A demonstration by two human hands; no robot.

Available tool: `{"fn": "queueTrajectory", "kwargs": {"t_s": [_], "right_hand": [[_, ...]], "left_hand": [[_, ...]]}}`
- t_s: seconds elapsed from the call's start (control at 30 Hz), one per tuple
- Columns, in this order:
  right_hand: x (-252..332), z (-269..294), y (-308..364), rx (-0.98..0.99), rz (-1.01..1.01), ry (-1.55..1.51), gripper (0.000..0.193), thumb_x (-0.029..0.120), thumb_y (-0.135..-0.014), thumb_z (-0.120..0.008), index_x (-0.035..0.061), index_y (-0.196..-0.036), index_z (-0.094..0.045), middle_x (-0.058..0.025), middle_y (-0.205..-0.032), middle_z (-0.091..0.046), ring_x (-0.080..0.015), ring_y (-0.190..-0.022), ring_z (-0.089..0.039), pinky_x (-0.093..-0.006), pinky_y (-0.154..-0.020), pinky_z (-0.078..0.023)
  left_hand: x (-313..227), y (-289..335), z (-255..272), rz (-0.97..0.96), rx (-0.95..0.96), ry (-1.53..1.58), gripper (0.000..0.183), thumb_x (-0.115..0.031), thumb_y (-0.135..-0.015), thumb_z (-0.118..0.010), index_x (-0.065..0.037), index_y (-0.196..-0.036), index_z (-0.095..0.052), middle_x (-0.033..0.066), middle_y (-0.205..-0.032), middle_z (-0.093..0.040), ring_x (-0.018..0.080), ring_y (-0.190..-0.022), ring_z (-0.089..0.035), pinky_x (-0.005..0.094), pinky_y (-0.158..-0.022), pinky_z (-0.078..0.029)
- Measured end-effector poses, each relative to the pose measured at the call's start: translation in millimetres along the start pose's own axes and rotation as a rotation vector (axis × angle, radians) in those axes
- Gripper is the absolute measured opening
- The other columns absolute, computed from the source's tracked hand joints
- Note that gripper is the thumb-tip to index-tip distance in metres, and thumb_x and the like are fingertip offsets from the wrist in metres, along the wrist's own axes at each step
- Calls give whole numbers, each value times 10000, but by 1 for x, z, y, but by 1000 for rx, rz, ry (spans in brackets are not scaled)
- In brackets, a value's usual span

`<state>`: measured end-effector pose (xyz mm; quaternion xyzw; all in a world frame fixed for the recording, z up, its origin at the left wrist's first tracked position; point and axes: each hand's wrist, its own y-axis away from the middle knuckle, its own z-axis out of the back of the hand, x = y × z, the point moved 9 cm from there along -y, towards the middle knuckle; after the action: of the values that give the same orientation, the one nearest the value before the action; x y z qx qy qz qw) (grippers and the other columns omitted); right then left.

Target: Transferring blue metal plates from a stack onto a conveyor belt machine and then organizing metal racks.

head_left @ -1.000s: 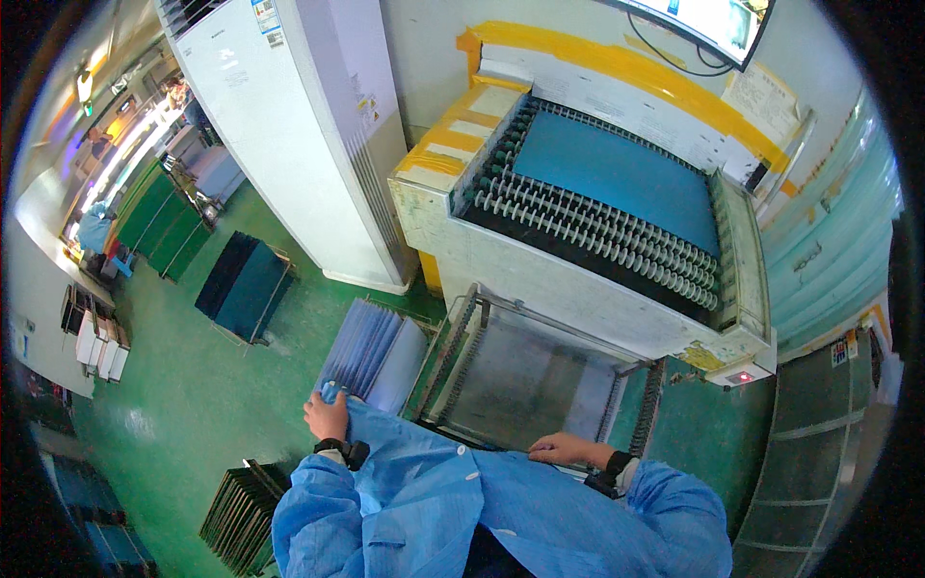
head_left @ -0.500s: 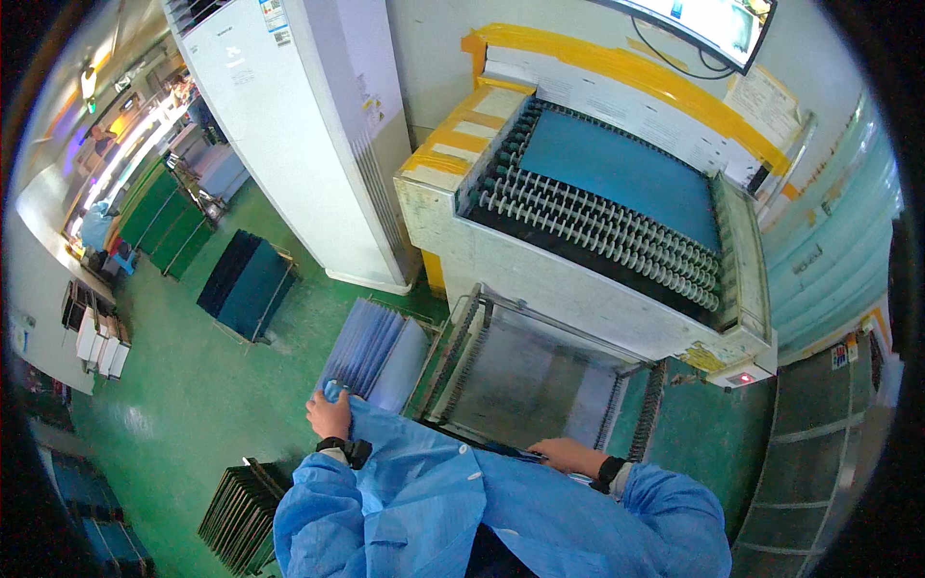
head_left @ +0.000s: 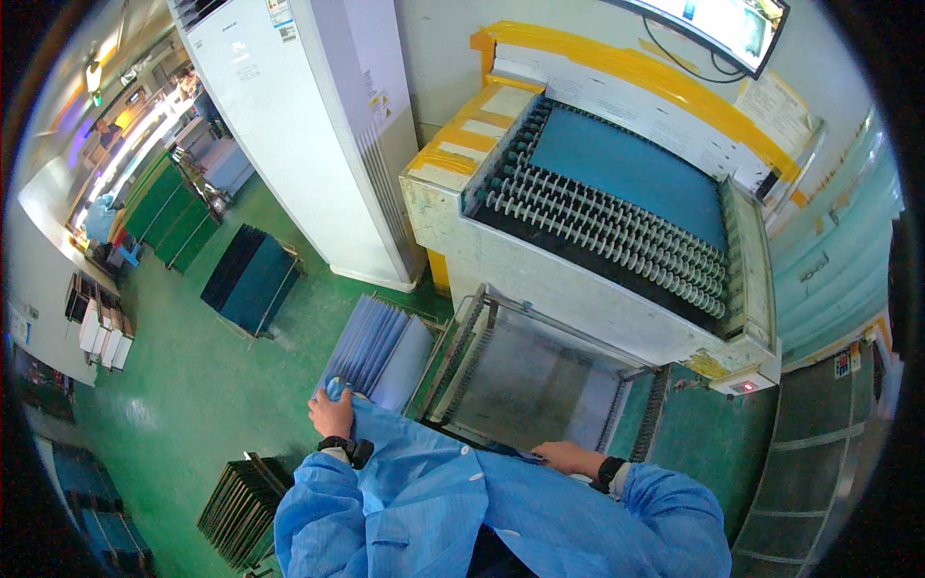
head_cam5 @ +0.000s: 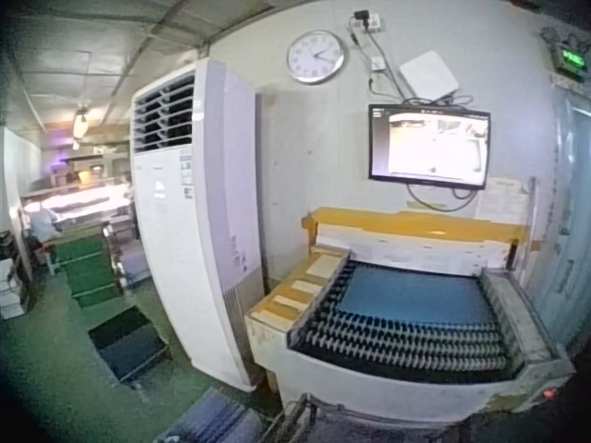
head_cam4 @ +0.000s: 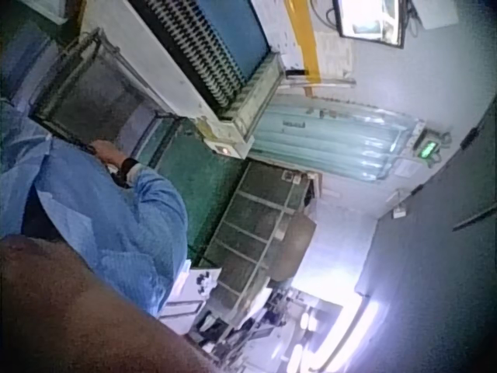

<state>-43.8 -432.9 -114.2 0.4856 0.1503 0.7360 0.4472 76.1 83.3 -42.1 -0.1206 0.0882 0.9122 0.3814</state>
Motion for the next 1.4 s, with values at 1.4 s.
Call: {"fn": "queueTrajectory", "kwargs": {"t_s": [1.4], "right_hand": [[-14,-9,-11,-112,111,16,408,271,-905,-587,110,-1280,-595,-205,-1150,-632,-401,-1082,-612,-516,-891,-507]], "left_hand": [[-2,-5,-6,2,8,-47,695,-527,-775,-716,-90,-1298,-580,232,-1251,-549,451,-1130,-550,528,-935,-485]]}}
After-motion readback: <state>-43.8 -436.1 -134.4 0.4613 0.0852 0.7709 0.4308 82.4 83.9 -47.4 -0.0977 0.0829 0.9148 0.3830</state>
